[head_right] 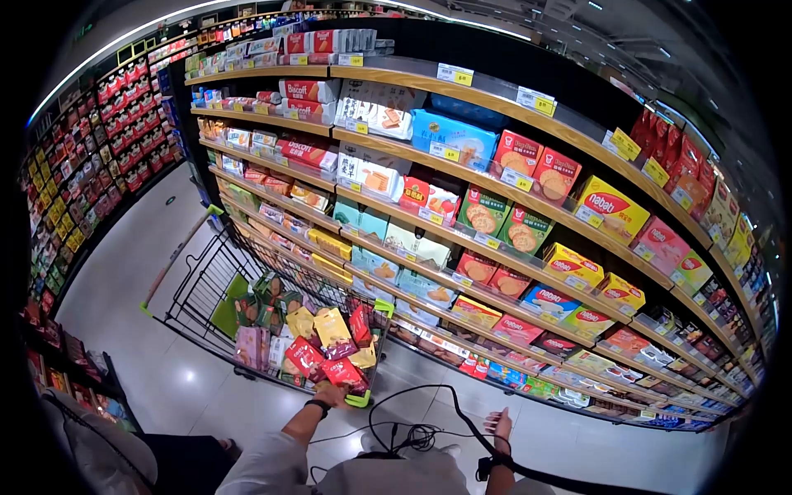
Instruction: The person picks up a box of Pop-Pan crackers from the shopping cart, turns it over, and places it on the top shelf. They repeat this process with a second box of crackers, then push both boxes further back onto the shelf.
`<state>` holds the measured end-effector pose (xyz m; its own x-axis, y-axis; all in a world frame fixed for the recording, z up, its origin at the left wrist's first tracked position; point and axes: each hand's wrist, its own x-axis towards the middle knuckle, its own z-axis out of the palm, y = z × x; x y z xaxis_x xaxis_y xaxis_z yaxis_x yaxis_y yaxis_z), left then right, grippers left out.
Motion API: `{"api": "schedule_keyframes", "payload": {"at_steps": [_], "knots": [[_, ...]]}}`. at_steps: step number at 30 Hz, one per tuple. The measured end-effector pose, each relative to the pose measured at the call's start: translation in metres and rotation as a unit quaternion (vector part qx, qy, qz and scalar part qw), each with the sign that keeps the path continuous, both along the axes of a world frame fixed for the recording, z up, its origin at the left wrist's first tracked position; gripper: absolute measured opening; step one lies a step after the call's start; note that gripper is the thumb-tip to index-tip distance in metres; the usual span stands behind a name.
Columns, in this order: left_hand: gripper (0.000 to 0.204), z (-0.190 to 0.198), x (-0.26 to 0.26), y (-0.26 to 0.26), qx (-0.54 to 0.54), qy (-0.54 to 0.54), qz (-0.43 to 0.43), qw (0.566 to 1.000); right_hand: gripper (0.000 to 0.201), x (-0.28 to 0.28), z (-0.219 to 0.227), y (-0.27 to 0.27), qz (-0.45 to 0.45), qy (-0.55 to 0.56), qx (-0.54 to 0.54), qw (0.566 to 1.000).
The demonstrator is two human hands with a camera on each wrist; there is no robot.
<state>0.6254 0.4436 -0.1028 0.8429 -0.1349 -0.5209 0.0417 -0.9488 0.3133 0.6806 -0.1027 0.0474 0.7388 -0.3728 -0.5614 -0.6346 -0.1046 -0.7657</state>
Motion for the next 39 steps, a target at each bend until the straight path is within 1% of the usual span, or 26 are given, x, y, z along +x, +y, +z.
{"api": "schedule_keyframes", "payload": {"at_steps": [1,3,4,5,6,7,8,9,10,11,12,14,15,16,17,18,19,22,23,25,28,29,30,32,37,39], "knots": [[0.088,0.008,-0.006,0.009,0.007,0.015,-0.013,1.0,0.067,-0.005,0.024,0.002,-0.008,-0.028,-0.025,0.999],[0.084,0.016,-0.018,0.028,-0.006,0.03,-0.023,0.999,0.066,-0.007,0.043,-0.007,-0.015,-0.046,-0.024,0.999],[0.083,0.025,-0.026,0.035,-0.026,0.032,-0.02,0.999,0.066,-0.011,0.047,-0.01,-0.026,-0.054,-0.029,0.998],[0.084,0.034,-0.033,0.041,0.014,0.039,-0.026,0.999,0.066,-0.014,0.048,-0.013,-0.019,-0.054,-0.013,0.998],[0.086,0.051,-0.036,0.049,0.01,0.09,-0.042,0.995,0.066,-0.018,0.046,-0.017,-0.015,-0.051,-0.023,0.998],[0.078,0.042,-0.038,0.055,-0.024,0.157,-0.089,0.983,0.067,-0.023,0.054,-0.01,-0.008,-0.042,-0.025,0.999],[0.07,0.019,-0.036,0.064,-0.059,0.223,-0.136,0.964,0.069,-0.029,0.063,-0.002,-0.002,-0.033,-0.026,0.999],[0.069,-0.024,-0.05,0.066,-0.024,0.163,-0.03,0.986,0.069,-0.033,0.061,-0.003,-0.003,-0.033,-0.027,0.999],[0.069,-0.06,-0.063,0.068,-0.005,0.089,0.092,0.992,0.07,-0.037,0.058,-0.004,0.014,-0.032,-0.036,0.999],[0.069,-0.088,-0.075,0.069,-0.003,0.009,0.205,0.979,0.071,-0.041,0.048,-0.007,0.031,-0.032,-0.042,0.998],[0.071,-0.052,-0.07,0.06,-0.074,0.085,0.191,0.975,0.071,-0.045,0.035,-0.017,0.033,-0.032,-0.041,0.998],[0.074,0.071,-0.056,0.037,-0.202,0.251,0.179,0.93,0.073,-0.048,0.012,-0.034,0.073,-0.006,-0.054,0.996],[0.071,0.093,-0.053,0.029,-0.199,0.257,0.308,0.894,0.072,-0.051,0.014,-0.031,0.095,-0.005,-0.056,0.994],[0.065,0.02,-0.061,0.019,-0.102,0.128,0.334,0.928,0.072,-0.049,0.015,-0.026,0.097,-0.004,-0.056,0.994],[0.062,-0.018,-0.068,0.016,-0.123,0.124,0.367,0.914,0.07,-0.046,0.018,-0.022,0.098,0.01,-0.045,0.994],[0.059,-0.037,-0.079,0.014,-0.144,0.122,0.399,0.897,0.069,-0.045,0.023,-0.021,0.099,0.025,-0.036,0.994],[0.056,-0.028,-0.086,0.016,-0.052,0.029,0.386,0.92,0.067,-0.04,0.028,-0.017,0.117,0.026,-0.03,0.992],[0.056,-0.012,-0.102,0.023,-0.048,0.01,0.438,0.897,0.07,-0.028,0.04,-0.003,0.1,0.038,-0.033,0.994],[0.056,-0.007,-0.105,0.028,-0.046,0.013,0.44,0.897,0.069,-0.024,0.043,0.0,0.111,0.034,-0.027,0.993],[0.055,0.022,-0.112,0.033,-0.052,0.051,0.443,0.894,0.069,-0.018,0.04,0.007,0.124,0.036,-0.029,0.991],[0.052,0.015,-0.118,0.039,-0.055,0.026,0.442,0.895,0.068,-0.007,0.045,0.019,0.14,0.041,-0.041,0.988],[0.043,0.012,-0.119,0.042,-0.07,0.038,0.435,0.897,0.067,-0.006,0.047,0.025,0.149,0.045,-0.04,0.987],[0.043,0.011,-0.12,0.044,-0.072,0.04,0.436,0.896,0.067,-0.005,0.047,0.028,0.157,0.048,-0.04,0.986],[0.033,0.011,-0.119,0.048,-0.084,0.05,0.424,0.9,0.066,-0.003,0.049,0.033,0.165,0.054,-0.045,0.984],[0.029,0.012,-0.112,0.052,-0.094,0.05,0.374,0.921,0.065,-0.003,0.049,0.035,0.17,0.061,-0.054,0.982],[0.029,0.021,-0.114,0.049,-0.074,-0.018,0.38,0.922,0.065,-0.002,0.046,0.033,0.176,0.066,-0.056,0.981]]}}
